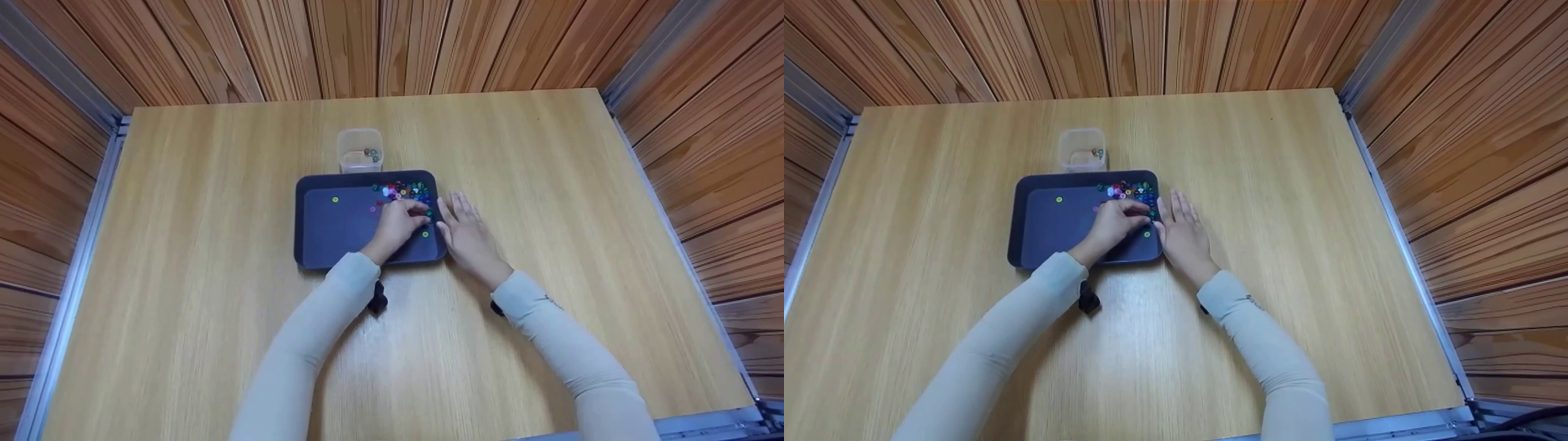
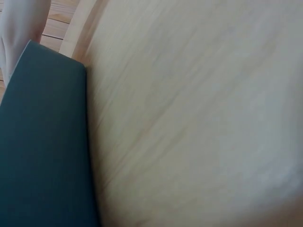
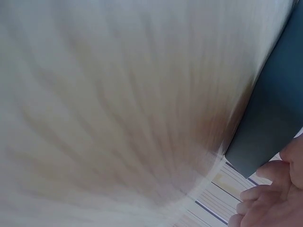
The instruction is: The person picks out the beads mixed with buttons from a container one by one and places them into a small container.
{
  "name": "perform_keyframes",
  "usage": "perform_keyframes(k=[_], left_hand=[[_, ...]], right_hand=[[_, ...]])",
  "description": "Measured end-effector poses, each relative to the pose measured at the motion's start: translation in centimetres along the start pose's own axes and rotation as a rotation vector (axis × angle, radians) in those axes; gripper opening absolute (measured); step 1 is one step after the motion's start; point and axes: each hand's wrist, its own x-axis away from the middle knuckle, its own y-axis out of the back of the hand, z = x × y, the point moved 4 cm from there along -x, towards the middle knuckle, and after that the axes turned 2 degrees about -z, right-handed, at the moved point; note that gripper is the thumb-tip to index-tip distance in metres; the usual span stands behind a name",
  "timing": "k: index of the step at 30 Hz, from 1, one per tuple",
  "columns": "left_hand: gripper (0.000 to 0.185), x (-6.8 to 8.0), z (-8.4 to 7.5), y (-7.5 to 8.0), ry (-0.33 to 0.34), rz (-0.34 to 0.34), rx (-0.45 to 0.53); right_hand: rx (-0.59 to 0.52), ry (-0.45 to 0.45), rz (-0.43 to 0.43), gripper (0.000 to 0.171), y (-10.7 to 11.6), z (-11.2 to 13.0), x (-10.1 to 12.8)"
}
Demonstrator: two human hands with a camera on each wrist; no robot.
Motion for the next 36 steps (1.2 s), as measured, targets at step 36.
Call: perform_keyframes(k=[36], left_hand=[[0.018, 0.0, 0.6, 3.1, 0.213, -0.141, 0.347]], right_hand=[[-0.003, -0.029, 0.026, 0.056, -0.1, 0.0, 0.0]])
